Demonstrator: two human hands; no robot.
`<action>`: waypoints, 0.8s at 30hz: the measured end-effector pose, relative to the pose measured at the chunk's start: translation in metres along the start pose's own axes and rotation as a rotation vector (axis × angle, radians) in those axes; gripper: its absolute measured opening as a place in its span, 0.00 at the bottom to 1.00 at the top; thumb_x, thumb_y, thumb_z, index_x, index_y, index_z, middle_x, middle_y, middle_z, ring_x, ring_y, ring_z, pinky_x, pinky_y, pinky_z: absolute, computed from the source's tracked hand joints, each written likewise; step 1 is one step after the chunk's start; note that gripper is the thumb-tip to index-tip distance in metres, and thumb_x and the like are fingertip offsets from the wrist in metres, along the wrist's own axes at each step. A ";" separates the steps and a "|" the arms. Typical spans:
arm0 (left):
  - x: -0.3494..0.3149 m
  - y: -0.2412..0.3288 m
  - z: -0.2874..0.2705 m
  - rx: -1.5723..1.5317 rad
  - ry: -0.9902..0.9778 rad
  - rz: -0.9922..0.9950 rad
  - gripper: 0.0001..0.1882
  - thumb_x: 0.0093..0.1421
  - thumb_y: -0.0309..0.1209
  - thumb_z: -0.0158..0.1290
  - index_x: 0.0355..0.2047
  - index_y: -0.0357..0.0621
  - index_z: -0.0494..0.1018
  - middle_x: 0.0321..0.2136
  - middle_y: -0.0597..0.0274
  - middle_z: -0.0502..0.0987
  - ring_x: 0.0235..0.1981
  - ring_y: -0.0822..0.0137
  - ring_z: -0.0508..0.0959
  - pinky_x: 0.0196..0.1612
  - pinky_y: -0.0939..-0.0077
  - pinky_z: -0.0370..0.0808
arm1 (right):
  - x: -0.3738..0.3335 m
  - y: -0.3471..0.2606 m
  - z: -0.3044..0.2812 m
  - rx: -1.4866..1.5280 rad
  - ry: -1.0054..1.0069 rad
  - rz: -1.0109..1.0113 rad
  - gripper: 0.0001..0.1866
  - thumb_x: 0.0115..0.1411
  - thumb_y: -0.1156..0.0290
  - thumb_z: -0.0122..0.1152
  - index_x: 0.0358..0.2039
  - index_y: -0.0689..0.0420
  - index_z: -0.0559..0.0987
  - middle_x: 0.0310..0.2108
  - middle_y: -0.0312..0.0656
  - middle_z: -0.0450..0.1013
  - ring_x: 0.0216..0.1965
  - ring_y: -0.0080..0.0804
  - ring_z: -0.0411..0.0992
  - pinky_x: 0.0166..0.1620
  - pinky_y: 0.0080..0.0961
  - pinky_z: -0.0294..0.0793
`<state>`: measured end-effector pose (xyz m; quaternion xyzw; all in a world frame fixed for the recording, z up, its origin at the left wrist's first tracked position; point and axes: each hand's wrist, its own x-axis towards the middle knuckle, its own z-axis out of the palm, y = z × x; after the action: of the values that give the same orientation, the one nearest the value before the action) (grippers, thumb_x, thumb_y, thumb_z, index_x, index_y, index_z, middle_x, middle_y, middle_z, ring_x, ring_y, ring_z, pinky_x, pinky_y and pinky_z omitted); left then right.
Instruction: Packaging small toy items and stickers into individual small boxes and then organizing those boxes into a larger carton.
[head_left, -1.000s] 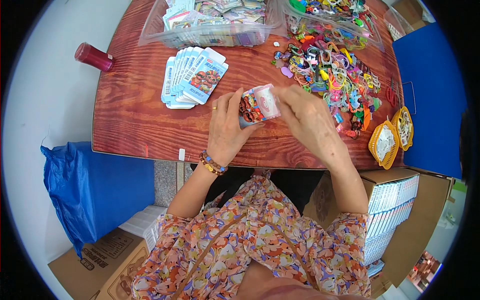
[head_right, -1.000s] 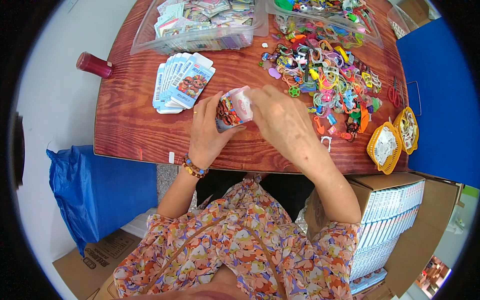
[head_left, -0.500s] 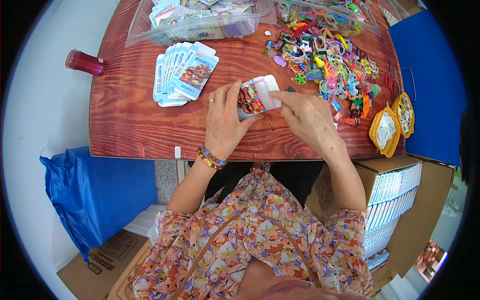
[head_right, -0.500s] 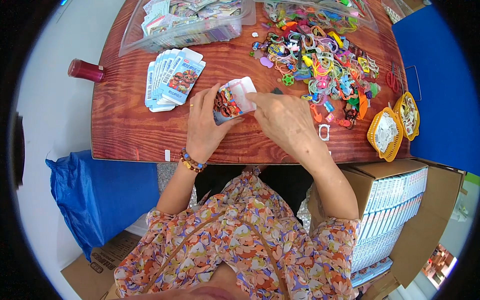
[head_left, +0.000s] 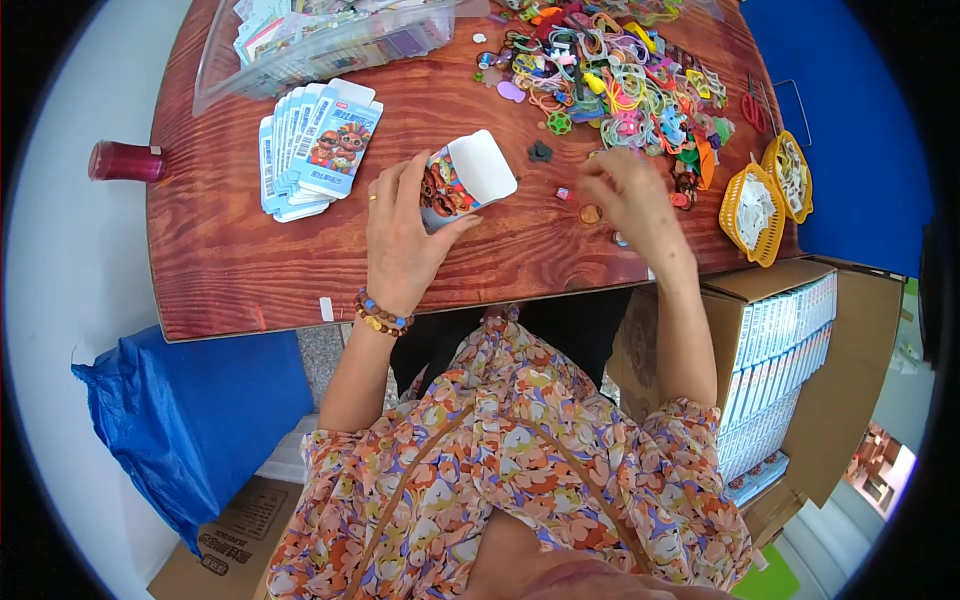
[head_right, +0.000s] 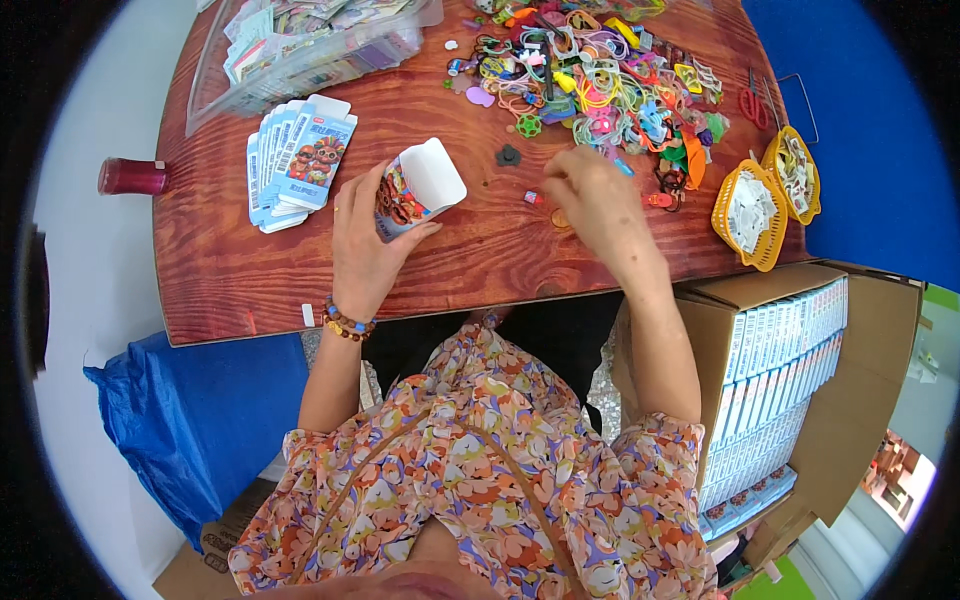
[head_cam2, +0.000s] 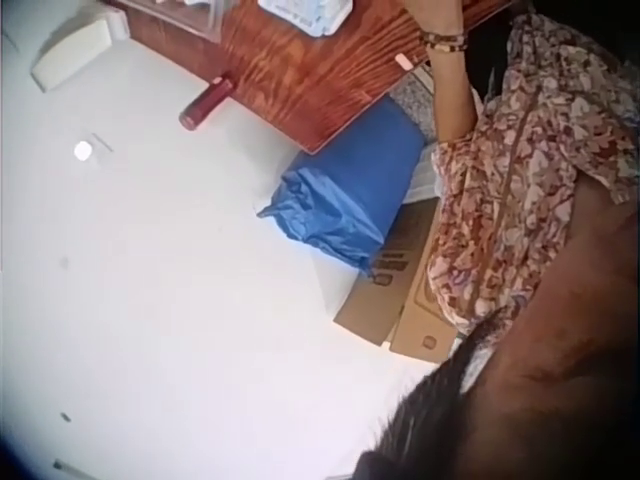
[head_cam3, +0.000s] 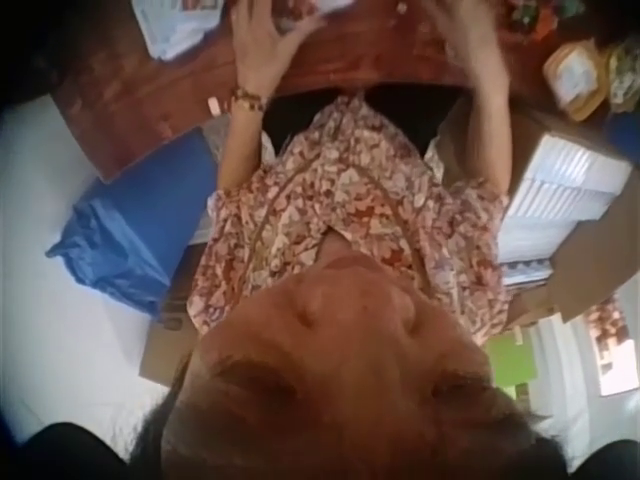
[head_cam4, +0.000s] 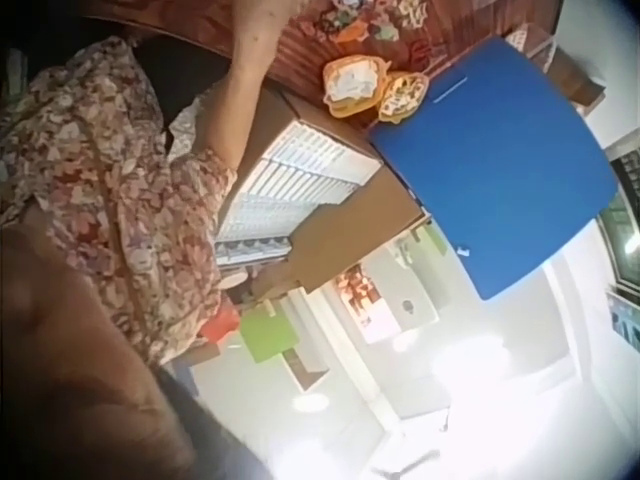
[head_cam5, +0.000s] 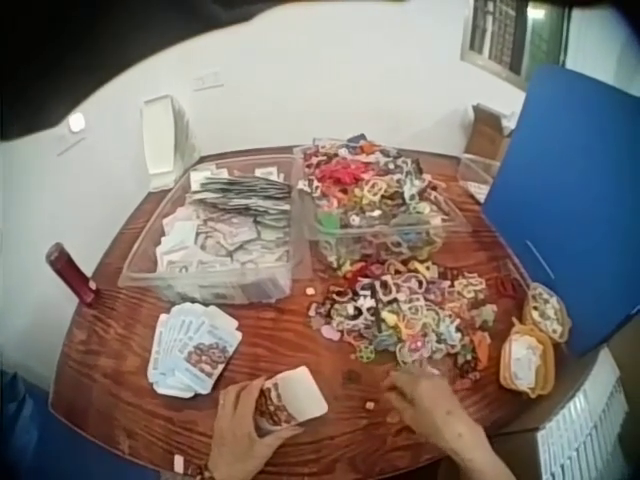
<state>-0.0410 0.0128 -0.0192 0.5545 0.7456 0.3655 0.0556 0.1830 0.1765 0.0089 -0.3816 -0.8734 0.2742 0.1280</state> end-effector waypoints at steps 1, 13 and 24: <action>0.000 0.000 0.003 -0.012 -0.006 0.012 0.45 0.41 0.35 0.73 0.59 0.41 0.66 0.51 0.49 0.70 0.50 0.47 0.70 0.53 0.55 0.70 | -0.006 0.007 0.011 0.035 0.008 0.010 0.09 0.57 0.72 0.64 0.37 0.61 0.77 0.32 0.44 0.73 0.33 0.40 0.74 0.37 0.34 0.72; -0.003 0.001 0.004 -0.013 -0.050 -0.014 0.44 0.43 0.38 0.72 0.59 0.40 0.65 0.51 0.49 0.69 0.51 0.48 0.70 0.54 0.55 0.70 | 0.041 -0.001 0.045 -0.027 0.098 -0.156 0.11 0.56 0.76 0.61 0.40 0.61 0.74 0.37 0.50 0.72 0.38 0.51 0.74 0.41 0.42 0.73; 0.000 -0.001 0.003 0.009 -0.107 0.028 0.44 0.40 0.36 0.72 0.57 0.39 0.66 0.47 0.50 0.70 0.48 0.48 0.71 0.52 0.56 0.71 | 0.043 0.008 0.044 0.226 -0.050 -0.007 0.11 0.56 0.78 0.64 0.38 0.63 0.74 0.29 0.43 0.74 0.29 0.37 0.74 0.33 0.32 0.73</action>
<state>-0.0400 0.0139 -0.0224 0.5836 0.7354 0.3330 0.0878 0.1396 0.1964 -0.0310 -0.3545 -0.8412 0.3800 0.1493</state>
